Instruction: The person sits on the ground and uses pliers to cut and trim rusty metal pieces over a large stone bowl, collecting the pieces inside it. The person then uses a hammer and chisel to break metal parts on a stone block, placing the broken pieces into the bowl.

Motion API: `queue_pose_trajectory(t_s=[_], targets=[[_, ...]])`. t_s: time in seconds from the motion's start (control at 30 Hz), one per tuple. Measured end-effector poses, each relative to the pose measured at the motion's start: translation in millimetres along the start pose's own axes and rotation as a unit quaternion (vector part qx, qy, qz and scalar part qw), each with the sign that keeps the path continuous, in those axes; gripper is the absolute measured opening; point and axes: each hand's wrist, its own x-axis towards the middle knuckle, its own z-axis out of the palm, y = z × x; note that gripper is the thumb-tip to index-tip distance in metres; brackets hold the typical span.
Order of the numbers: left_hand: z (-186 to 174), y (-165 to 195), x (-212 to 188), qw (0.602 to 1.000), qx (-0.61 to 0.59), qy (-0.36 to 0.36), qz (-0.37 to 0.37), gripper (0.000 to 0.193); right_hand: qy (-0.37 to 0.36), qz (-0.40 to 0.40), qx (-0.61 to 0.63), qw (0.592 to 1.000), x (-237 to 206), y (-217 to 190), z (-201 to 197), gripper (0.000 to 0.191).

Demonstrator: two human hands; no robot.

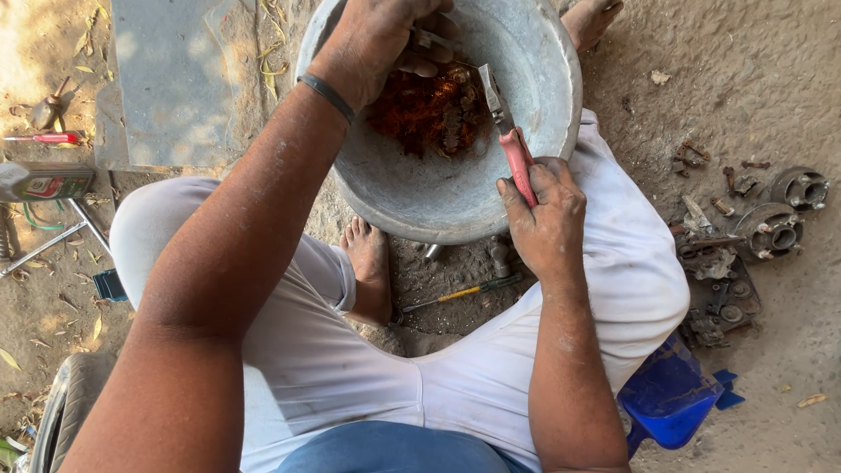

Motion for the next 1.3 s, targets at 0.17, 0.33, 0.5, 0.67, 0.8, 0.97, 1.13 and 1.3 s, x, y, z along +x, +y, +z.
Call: queue_pose_trajectory(t_s=[0.17, 0.33, 0.5, 0.67, 0.8, 0.97, 1.13, 1.3], targets=[[1, -12, 6, 0.999, 0.040, 0.003, 0.021, 0.031, 0.039, -0.056, -0.042, 0.997, 0, 10, 3, 0.034], [5, -13, 10, 0.998, 0.058, 0.016, -0.033, 0.032, 0.060, -0.072, -0.019, 0.995, -2, 10, -1, 0.039], [9, -8, 10, 0.963, 0.255, -0.037, 0.079, 0.024, 0.078, -0.041, 0.050, 0.995, -3, 1, -6, 0.018], [22, -1, 1, 0.938, 0.249, -0.105, 0.216, 0.018, 0.169, -0.179, 0.000, 0.969, 4, -12, 6, 0.021], [17, 12, -10, 0.912, 0.296, -0.129, 0.253, 0.013, 0.078, -0.016, -0.017, 0.997, -2, -17, -1, 0.034], [24, 33, -24, 0.939, 0.294, -0.130, 0.121, 0.017, 0.173, -0.040, 0.153, 0.972, -7, -4, -9, 0.027], [74, 50, -45, 0.964, 0.244, -0.105, -0.033, 0.012, 0.231, 0.035, 0.187, 0.954, 1, 34, -9, 0.026], [145, 75, -49, 0.972, 0.202, -0.119, 0.027, 0.011, 0.215, 0.210, 0.365, 0.881, 7, 71, -24, 0.033]])
